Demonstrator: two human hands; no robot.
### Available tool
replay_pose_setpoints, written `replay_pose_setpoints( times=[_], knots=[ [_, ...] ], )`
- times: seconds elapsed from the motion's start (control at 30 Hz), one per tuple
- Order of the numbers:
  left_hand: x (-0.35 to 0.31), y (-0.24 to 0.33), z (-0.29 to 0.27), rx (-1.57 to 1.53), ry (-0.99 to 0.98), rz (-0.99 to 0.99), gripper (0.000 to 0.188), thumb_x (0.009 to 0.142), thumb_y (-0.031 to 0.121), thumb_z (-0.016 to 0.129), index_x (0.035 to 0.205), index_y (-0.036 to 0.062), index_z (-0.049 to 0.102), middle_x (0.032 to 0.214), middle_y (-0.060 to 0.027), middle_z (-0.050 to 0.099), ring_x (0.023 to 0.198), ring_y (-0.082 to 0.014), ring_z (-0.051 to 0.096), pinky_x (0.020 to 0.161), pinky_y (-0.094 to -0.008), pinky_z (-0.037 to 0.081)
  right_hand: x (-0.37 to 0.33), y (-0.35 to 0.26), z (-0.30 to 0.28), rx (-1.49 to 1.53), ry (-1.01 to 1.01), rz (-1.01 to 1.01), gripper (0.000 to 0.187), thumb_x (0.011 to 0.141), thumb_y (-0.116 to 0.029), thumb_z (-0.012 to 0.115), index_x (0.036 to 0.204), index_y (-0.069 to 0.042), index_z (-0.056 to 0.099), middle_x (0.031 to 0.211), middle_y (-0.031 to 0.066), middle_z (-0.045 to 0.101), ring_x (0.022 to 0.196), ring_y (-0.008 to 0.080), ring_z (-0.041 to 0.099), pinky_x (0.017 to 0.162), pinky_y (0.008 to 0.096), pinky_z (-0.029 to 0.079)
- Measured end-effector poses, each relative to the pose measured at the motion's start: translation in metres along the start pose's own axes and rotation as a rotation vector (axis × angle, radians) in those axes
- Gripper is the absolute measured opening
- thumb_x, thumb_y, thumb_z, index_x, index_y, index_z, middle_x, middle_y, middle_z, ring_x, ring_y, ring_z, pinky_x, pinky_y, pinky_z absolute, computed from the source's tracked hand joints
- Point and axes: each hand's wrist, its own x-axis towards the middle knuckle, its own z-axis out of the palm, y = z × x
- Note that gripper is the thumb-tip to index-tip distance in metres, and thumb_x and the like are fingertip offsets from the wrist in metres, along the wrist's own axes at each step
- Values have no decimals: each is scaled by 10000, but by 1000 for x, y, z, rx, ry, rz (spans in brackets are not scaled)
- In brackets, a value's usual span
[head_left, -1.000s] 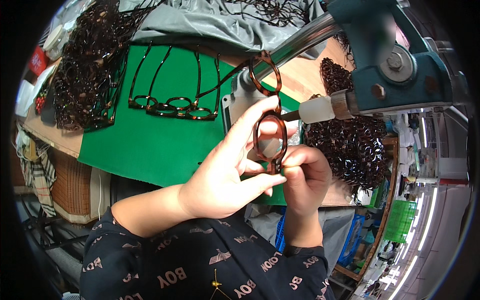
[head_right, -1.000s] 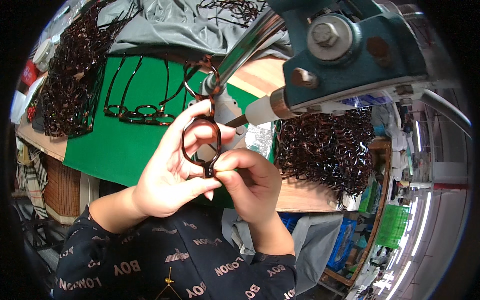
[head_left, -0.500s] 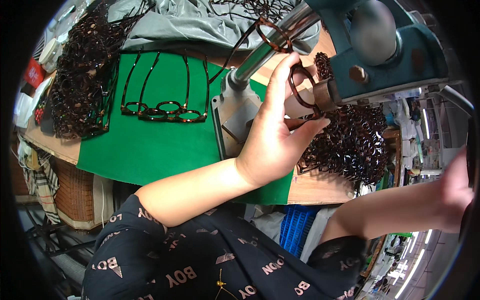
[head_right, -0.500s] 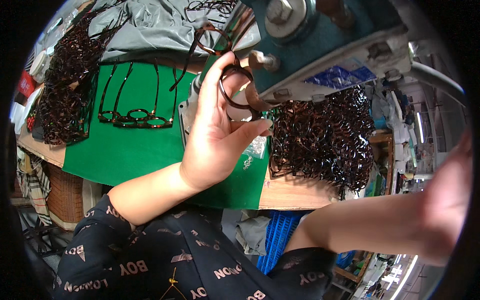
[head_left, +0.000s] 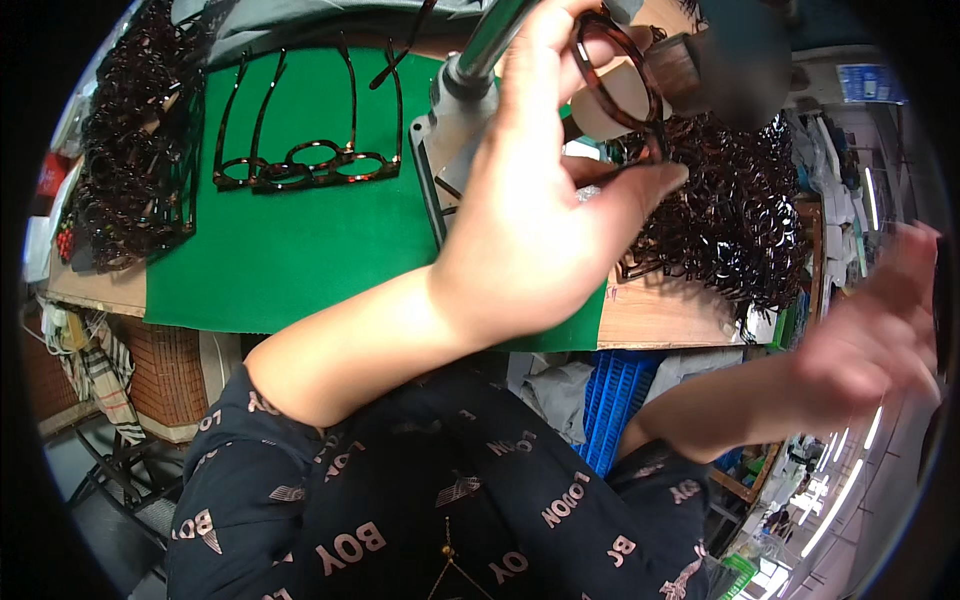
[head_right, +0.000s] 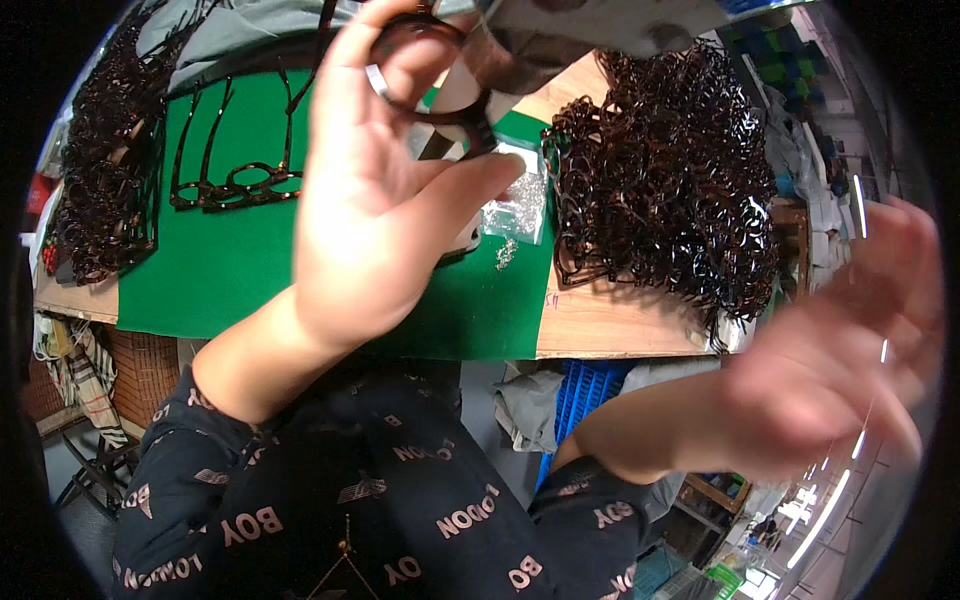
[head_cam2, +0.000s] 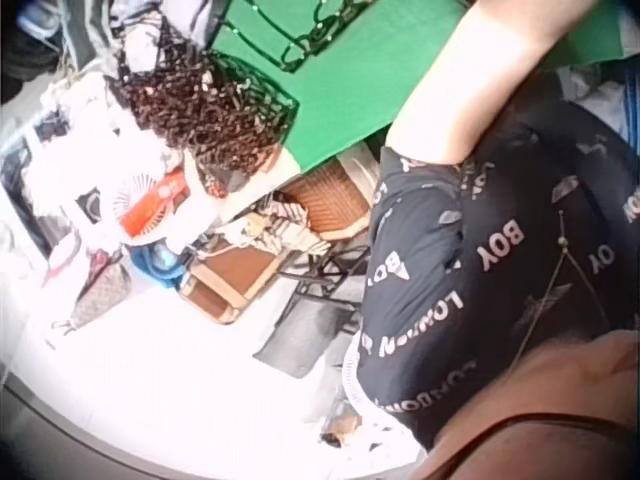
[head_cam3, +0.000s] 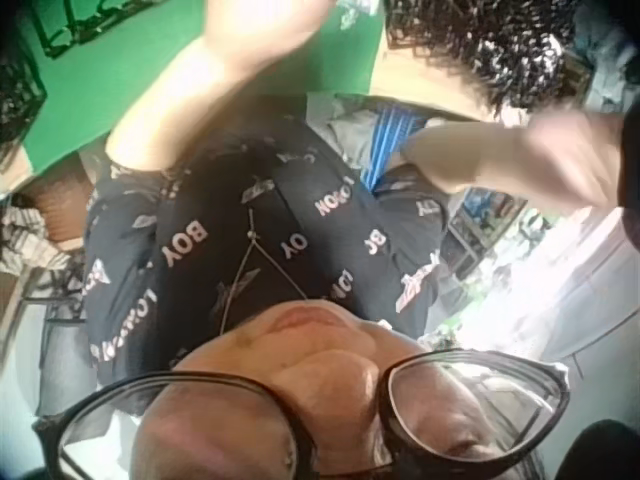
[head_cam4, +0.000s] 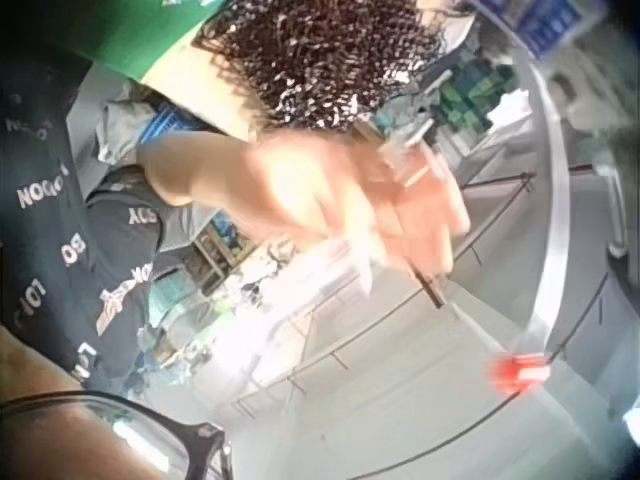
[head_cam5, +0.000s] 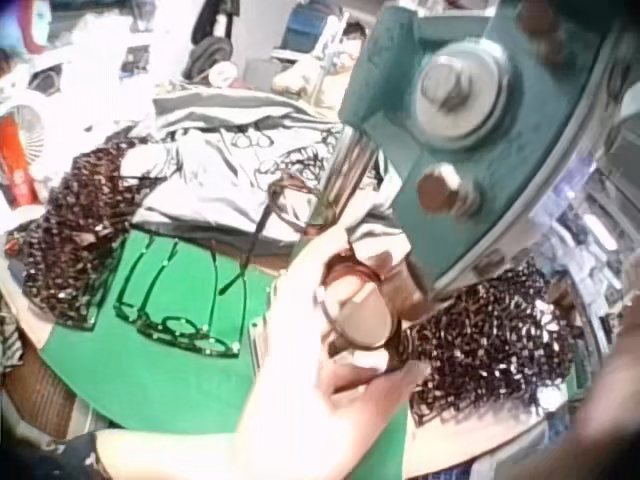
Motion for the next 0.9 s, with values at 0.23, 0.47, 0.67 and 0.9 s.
replay_pose_setpoints(
  times=[0.23, 0.47, 0.67, 0.9],
  knots=[
    [-24, 58, -53, 212, -90, -210, 703, 757, 123, 540, 1376, 5, 229, 1161, -153, 473, 801, -136, 551, 520, -157, 385, -187, 79, 58, -209, -262, 758, 149, 741, 45, 641, 880, 20, 595, 817, 83, 569, 701, 156, 564, 659, 242, 462],
    [-29, 60, -57, -96, -217, -263, 577, 724, 48, 586, 1251, 19, 354, 866, -56, 457, 702, -156, 519, 500, -191, 445, -180, 83, 76, -452, -380, 494, 89, 757, 32, 629, 825, 12, 575, 801, 82, 551, 659, 157, 543, 597, 250, 442],
    [-29, 43, -67, -448, -562, -192, 197, 789, 236, 657, 798, 70, 550, 798, -94, 558, 680, -213, 566, 513, -265, 529, -181, 84, 75, -391, -209, 745, 114, 719, 0, 649, 794, -9, 564, 724, 98, 525, 686, 249, 527, 637, 322, 424],
    [-25, 66, -86, -374, -763, -505, 170, 780, 136, 623, 685, -4, 635, 756, -170, 634, 540, -188, 593, 457, -242, 490, -186, 90, 70, -366, -245, 661, 95, 724, 9, 641, 769, -17, 562, 725, 92, 548, 671, 228, 527, 627, 311, 420]
  ],
)
